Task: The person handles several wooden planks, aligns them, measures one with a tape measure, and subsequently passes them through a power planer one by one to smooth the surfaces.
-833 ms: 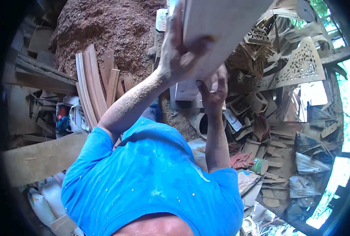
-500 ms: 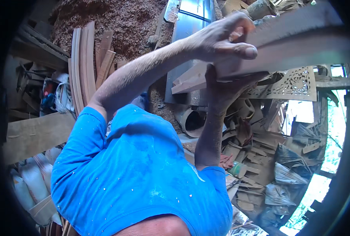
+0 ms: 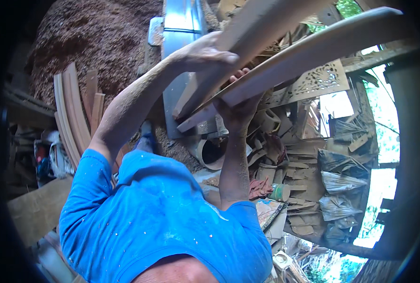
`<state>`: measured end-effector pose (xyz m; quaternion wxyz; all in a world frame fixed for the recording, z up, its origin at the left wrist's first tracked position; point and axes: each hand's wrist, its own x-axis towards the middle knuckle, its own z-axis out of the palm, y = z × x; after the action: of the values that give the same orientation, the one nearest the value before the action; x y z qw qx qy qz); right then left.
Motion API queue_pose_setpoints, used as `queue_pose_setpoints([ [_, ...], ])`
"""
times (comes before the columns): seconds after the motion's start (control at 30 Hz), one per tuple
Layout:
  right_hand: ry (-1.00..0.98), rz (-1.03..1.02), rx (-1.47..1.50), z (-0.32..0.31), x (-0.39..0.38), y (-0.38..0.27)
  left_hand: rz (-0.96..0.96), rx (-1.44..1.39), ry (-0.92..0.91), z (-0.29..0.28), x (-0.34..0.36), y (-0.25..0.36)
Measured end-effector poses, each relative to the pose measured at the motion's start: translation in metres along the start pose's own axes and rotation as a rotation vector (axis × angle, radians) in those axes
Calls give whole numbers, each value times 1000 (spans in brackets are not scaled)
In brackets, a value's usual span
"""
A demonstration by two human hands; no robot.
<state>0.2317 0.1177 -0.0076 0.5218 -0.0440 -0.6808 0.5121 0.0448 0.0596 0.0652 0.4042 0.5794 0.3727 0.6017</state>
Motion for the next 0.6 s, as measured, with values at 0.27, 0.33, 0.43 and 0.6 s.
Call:
queue_pose_setpoints([
  [0.27,-113,46,600,-70,7,-19,82,235,354,-31,-41,-8],
  [0.33,-230,212,1084,-105,8,-5,99,264,430,-33,-49,-12],
  [0.43,-348,155,1301,-105,-5,-10,120,274,458,-26,-56,-10],
  [0.6,-333,60,1272,-110,-14,-25,54,337,586,-5,-54,-14],
])
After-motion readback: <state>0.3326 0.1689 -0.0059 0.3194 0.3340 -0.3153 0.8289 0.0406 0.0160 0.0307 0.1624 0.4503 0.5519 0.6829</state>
